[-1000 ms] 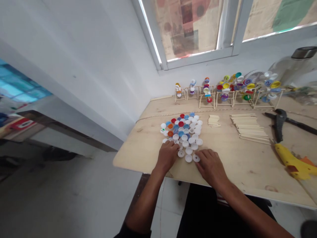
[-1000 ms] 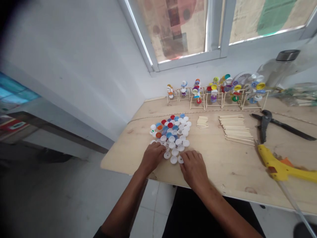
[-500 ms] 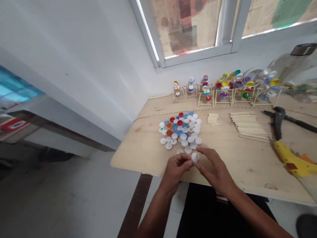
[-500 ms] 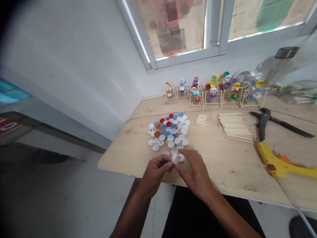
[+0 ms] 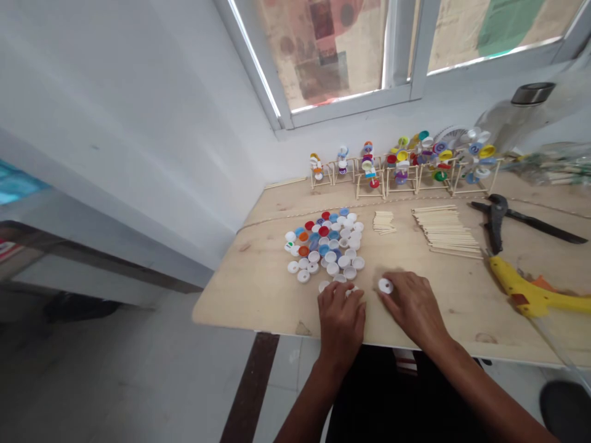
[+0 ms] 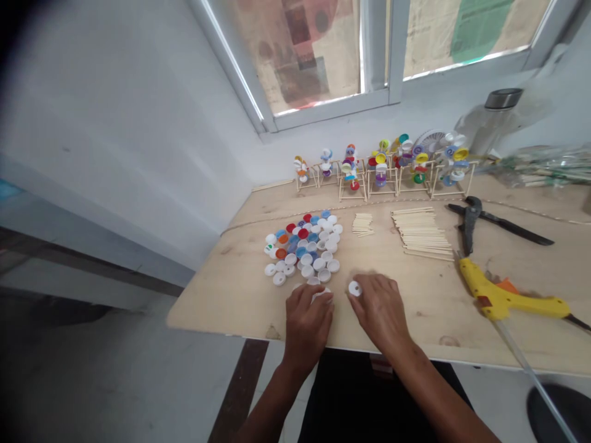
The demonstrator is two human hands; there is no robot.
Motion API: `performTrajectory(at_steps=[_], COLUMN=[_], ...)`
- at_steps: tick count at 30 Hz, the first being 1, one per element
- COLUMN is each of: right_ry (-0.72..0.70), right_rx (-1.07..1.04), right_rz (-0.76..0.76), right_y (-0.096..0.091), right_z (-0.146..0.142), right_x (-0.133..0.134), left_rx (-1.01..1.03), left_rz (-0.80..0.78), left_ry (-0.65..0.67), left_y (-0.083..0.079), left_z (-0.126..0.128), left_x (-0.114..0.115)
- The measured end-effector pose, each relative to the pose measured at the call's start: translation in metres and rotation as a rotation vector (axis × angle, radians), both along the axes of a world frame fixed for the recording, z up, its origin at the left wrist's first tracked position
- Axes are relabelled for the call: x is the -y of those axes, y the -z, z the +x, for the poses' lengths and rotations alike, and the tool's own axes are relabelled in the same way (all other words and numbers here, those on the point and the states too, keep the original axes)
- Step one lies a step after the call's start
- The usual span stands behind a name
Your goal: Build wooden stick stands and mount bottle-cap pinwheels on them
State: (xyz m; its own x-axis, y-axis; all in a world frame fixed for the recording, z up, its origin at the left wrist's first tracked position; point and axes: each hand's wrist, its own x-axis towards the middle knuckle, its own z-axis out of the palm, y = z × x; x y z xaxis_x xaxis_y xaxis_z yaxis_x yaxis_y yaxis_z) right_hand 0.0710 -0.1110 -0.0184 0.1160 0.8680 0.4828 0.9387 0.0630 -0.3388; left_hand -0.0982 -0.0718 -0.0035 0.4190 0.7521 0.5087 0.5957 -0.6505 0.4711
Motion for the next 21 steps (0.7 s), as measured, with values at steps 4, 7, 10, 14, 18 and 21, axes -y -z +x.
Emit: performTrajectory(at_steps=[4, 7, 10, 14, 18, 21], right_ry=[0.033, 0.046, 0.036, 0.023, 0.039, 0.046], right_rx=[0.109, 0.117, 0.082, -0.016, -0.082, -0.076], right_rz=[-0.036, -0.059, -0.059, -0.047, -0.037, -0.038], right_y=[0.0, 0.001, 0.003, 0.006, 0.008, 0.009], right_z=[0.006, 0.008, 0.011, 0.02, 0.028, 0.03], right_x=[-0.006, -0.01, -0.012, -0.009, -0.001, 0.005], left_rx=[-0.193, -0.216, -0.219, -0.161, -0.102, -0.137], left_rz=[0.161, 0.183, 0.173, 0.159, 0.097, 0.053], left_ry=[-0.021, -0.015, -0.015, -0.032, 0.012, 0.035], left_y=[0.011, 0.013, 0.013, 0.011, 0.003, -0.003], left_z=[0.001, -0.001, -0.004, -0.007, 0.008, 0.03], left_x=[-0.01, -0.016, -0.02, -0.02, -0.015, -0.013])
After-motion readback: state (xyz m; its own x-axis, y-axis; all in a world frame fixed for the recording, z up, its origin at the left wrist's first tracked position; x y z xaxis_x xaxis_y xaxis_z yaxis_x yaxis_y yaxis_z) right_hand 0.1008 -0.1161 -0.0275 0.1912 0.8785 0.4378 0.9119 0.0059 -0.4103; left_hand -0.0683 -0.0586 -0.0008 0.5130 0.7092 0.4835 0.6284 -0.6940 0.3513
